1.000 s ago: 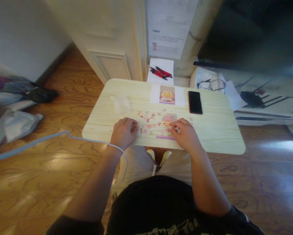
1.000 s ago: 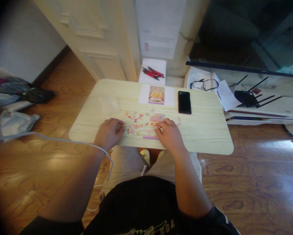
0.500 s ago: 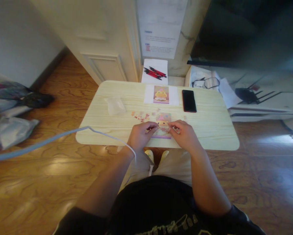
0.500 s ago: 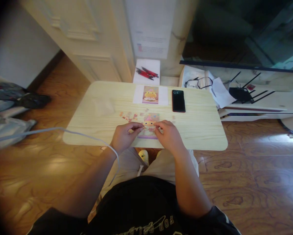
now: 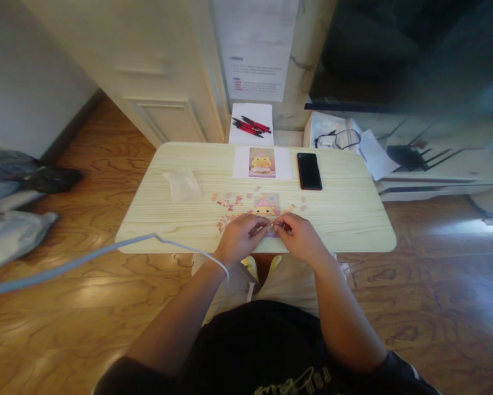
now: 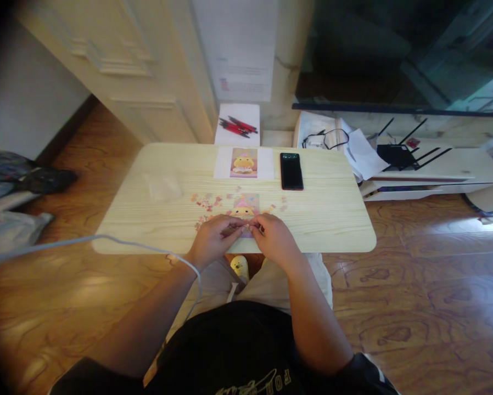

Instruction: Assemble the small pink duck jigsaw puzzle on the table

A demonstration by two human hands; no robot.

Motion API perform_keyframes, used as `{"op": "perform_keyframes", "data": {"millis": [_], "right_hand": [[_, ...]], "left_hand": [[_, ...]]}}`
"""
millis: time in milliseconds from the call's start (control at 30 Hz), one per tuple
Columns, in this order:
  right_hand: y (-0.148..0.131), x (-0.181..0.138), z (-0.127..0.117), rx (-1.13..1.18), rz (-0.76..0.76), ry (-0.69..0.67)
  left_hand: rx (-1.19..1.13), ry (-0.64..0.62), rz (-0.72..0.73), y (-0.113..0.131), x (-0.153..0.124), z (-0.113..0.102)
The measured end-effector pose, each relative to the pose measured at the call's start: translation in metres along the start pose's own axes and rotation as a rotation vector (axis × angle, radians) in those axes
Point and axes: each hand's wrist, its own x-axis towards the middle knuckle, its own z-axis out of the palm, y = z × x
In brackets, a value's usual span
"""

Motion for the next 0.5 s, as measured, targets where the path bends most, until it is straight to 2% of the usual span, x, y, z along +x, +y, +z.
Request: {"op": "perform_keyframes", "data": {"millis": [100,267,367,500], "right_hand": [[0.002,0.003,0.000,-0.012,0.026,0.027],[0.005,0.007,-0.002,-0.031,0.111,0.083],[0.005,0.008,-0.002,-0.042,0.165,0.100],[0.000,0.010,0.002,-0.020,0.193,0.080]], "left_hand": [[0.084,0.074,0.037,-0.006,-0.002,-0.007],[0.125,0.204,-0.043,-0.016,-0.008,-0.012],[0.090,0.222,-0.082,-0.019,-0.007,-0.013],[0.091,0.183,-0.090,-0.020,-0.005,-0.012]]}}
